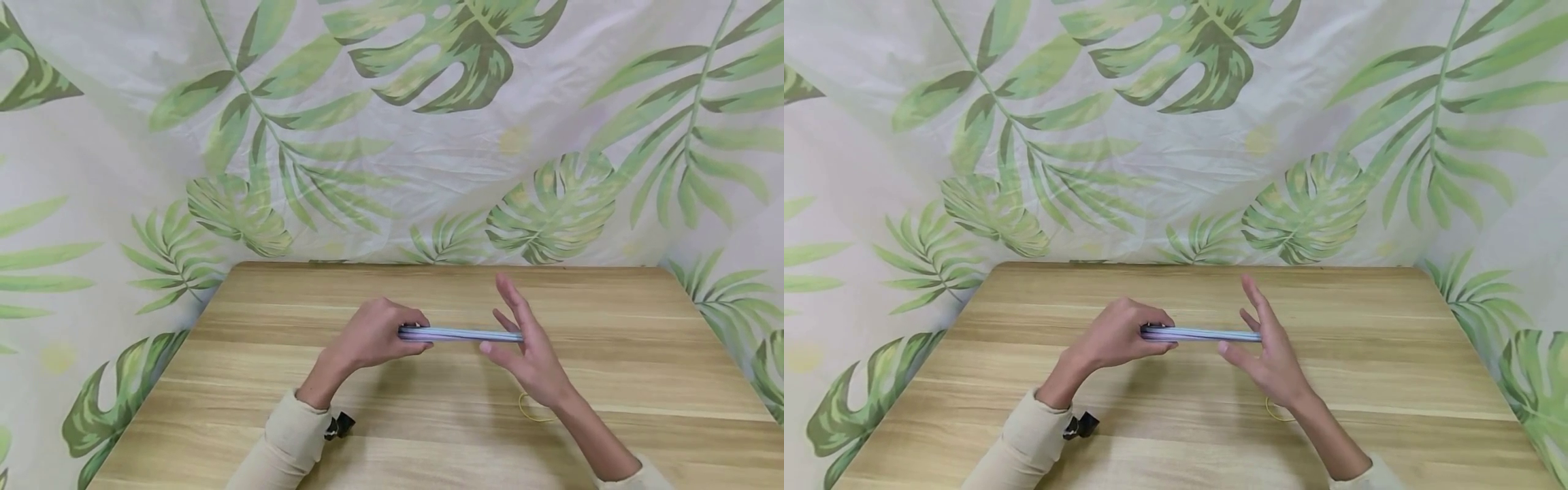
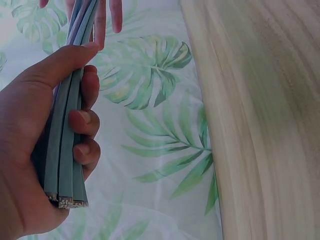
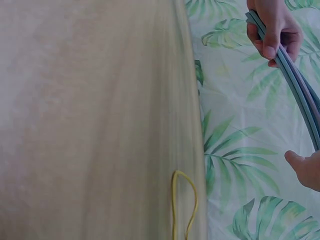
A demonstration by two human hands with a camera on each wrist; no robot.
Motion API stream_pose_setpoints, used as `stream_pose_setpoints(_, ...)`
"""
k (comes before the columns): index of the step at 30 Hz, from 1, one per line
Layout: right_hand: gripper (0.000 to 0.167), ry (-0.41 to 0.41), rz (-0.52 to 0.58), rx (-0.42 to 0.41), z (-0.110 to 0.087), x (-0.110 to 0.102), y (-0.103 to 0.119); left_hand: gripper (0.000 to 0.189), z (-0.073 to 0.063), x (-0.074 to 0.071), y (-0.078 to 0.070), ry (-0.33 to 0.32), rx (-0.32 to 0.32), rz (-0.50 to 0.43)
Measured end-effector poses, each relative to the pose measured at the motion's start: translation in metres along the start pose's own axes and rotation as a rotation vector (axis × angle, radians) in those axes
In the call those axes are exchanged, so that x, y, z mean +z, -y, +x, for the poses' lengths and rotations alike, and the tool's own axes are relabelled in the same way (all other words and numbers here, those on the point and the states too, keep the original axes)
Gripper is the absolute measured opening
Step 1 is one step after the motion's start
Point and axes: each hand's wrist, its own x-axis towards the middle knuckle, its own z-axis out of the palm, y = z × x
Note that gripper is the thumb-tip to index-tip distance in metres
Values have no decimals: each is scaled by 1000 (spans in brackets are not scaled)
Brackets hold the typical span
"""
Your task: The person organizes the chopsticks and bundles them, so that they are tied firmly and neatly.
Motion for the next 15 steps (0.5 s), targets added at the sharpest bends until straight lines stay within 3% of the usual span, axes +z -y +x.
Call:
stream_pose_setpoints(9,92,-5,16,45,-2,2,-1,9,-2,-5,2,-35,-21,-3)
stream_pose_setpoints(15,93,6,107,-3,-3,5,-1,8,-1,-4,2,-33,-18,0)
